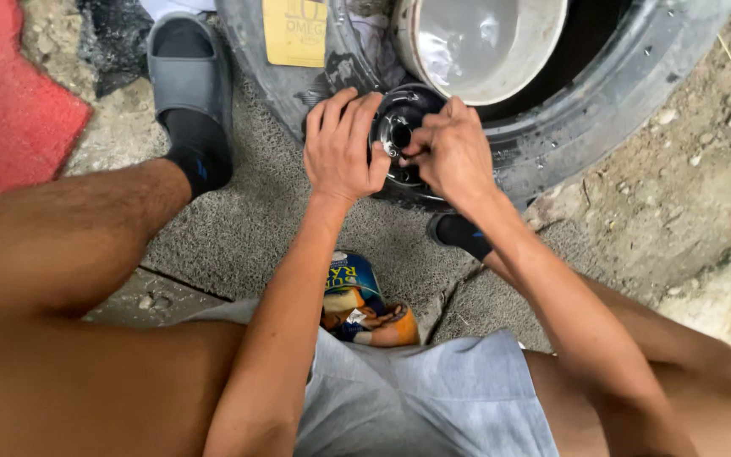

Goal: The person scrubs a black hubcap with a yellow sponge, repeatedly dipping it into a bucket of water placed inside a tire. The person wipes the hubcap's rim and inner surfaces, then rinses the sponge in the bucket.

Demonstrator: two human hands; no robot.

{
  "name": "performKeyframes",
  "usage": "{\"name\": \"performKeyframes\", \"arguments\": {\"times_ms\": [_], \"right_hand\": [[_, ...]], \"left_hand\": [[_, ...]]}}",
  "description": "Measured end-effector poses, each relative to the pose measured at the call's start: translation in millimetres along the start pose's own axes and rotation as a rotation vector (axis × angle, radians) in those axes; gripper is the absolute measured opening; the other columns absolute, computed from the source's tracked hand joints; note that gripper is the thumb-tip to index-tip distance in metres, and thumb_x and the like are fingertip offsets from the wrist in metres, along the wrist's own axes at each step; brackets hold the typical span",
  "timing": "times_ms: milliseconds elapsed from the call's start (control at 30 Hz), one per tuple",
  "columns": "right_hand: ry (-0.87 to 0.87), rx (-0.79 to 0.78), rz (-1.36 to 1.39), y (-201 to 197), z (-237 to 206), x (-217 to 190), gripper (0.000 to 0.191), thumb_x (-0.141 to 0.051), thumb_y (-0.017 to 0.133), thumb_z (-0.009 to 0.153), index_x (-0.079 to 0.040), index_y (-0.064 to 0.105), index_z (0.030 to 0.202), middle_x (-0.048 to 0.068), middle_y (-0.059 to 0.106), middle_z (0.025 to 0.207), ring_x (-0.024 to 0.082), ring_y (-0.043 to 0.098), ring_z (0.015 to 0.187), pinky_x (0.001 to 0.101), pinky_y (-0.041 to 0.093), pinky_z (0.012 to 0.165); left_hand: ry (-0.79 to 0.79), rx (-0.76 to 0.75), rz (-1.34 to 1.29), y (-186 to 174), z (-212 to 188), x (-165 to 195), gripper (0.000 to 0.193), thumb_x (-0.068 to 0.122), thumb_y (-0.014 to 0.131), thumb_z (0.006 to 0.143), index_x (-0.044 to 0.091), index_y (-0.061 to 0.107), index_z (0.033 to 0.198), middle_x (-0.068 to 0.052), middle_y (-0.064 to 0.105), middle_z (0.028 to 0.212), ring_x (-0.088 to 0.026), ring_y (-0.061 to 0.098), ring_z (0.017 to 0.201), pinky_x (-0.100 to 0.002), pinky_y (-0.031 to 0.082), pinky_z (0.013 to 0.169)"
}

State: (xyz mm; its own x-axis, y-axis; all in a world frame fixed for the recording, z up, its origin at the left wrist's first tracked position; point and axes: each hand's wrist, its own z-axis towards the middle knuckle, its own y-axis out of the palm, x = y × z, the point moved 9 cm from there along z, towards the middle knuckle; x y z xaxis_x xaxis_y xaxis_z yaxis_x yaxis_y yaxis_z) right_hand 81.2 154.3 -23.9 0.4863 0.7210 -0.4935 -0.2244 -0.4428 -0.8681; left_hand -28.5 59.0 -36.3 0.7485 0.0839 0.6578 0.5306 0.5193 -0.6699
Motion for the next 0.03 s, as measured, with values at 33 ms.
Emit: {"name": "performKeyframes", "arguments": {"times_ms": [33], "right_hand": [[0.022,-0.002,0.013,7.9,-0.3,-0.8,0.014,-0.008,0.084,0.067,-0.011,0.078,0.078,0.002,0.064,0.075,0.029,0.054,0.089,0.0402,0.043,0.084]], "left_hand": [[-0.013,-0.011,0.006,-0.1,-0.4,-1.9,0.059,0.029,0.057,0.083,0.0,0.058,0.135,-0.014,0.066,0.127,-0.034,0.055,0.13,-0.049,0.038,0.114]]}}
